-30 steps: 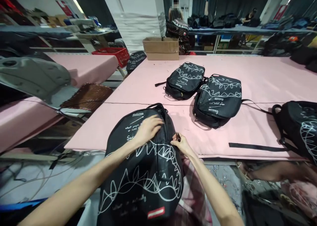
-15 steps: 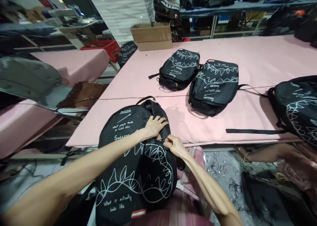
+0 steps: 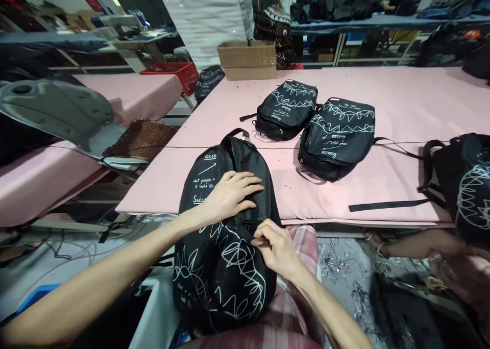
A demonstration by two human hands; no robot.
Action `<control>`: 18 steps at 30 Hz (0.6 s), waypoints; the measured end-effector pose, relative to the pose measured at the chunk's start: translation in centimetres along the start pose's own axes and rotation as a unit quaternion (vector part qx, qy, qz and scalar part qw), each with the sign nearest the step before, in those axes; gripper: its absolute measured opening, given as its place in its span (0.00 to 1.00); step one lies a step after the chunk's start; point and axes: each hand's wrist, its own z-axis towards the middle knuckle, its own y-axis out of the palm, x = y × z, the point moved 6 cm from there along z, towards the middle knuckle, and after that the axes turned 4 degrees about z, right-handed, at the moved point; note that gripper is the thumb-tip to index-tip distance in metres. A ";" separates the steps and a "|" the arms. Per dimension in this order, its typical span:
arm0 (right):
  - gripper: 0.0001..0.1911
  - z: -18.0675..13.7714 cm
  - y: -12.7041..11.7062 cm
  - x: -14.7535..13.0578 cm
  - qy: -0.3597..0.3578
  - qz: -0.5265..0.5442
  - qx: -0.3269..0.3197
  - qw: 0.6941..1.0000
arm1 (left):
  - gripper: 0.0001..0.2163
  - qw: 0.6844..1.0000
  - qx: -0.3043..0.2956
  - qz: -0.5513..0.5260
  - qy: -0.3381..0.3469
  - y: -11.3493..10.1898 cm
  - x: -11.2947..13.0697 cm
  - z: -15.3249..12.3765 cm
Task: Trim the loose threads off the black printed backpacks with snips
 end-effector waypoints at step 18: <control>0.14 -2.2 4.2 -5.9 -0.184 -0.364 -0.100 0.908 | 0.04 0.989 0.126 0.075 -0.027 -0.9 2.6 -9.4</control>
